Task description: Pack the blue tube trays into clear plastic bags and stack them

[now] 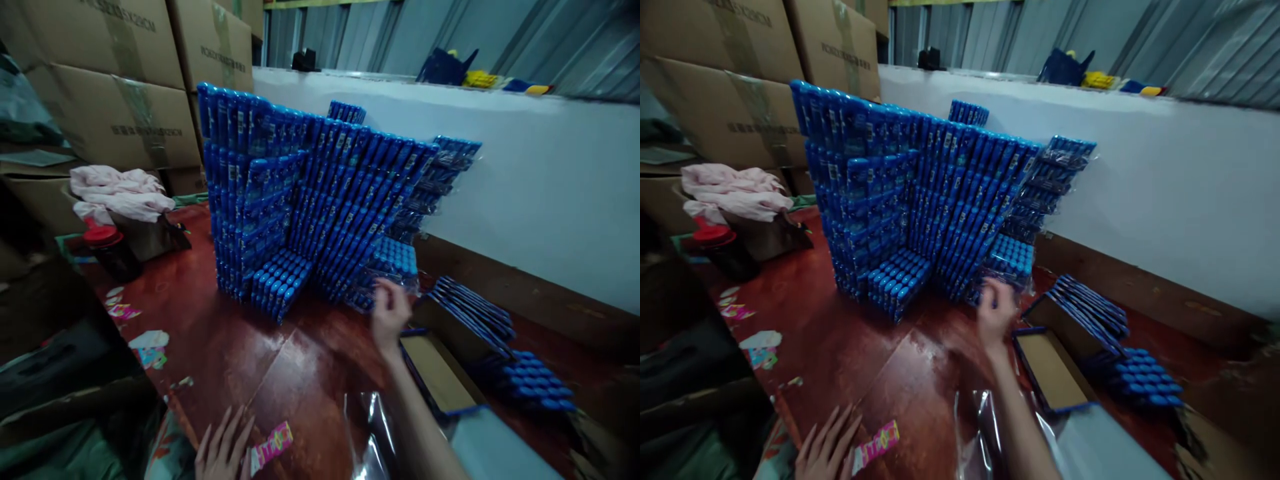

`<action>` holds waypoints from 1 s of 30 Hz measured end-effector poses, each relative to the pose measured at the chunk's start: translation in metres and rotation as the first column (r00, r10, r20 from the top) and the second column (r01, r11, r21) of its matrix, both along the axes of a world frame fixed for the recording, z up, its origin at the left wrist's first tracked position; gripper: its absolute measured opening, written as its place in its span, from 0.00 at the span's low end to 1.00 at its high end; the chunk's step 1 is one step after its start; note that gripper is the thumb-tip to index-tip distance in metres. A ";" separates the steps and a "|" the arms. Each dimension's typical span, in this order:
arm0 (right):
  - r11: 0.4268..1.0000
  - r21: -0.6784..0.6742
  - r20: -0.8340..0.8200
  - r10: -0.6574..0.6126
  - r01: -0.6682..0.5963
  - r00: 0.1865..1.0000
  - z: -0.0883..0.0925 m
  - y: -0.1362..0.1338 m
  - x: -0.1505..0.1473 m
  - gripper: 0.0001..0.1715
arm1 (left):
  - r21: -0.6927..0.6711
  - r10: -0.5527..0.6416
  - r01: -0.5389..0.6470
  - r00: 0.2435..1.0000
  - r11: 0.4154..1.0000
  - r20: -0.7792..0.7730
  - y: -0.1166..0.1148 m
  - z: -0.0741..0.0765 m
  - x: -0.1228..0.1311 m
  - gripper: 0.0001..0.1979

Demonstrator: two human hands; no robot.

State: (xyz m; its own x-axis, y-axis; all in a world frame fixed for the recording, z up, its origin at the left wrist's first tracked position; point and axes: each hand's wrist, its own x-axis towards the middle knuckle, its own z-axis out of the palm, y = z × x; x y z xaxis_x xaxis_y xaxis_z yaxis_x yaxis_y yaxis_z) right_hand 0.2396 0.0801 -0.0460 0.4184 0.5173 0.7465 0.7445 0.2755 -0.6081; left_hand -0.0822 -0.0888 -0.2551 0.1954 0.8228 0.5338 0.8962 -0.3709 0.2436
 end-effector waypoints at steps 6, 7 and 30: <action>0.877 -0.270 -0.079 0.390 -0.396 0.917 -0.036 0.025 -0.120 0.27 | -0.050 -0.067 0.066 0.998 0.997 -0.019 0.000 0.023 -0.003 0.23; 0.880 -0.277 -0.135 0.362 -0.386 0.922 -0.034 0.035 -0.124 0.27 | -0.100 -0.056 0.056 0.998 0.993 0.008 0.000 0.028 -0.002 0.23; 0.592 -0.741 0.495 0.164 0.316 0.853 -0.059 -0.161 0.071 0.13 | -0.305 0.167 0.327 0.388 0.895 0.907 0.086 0.090 0.032 0.27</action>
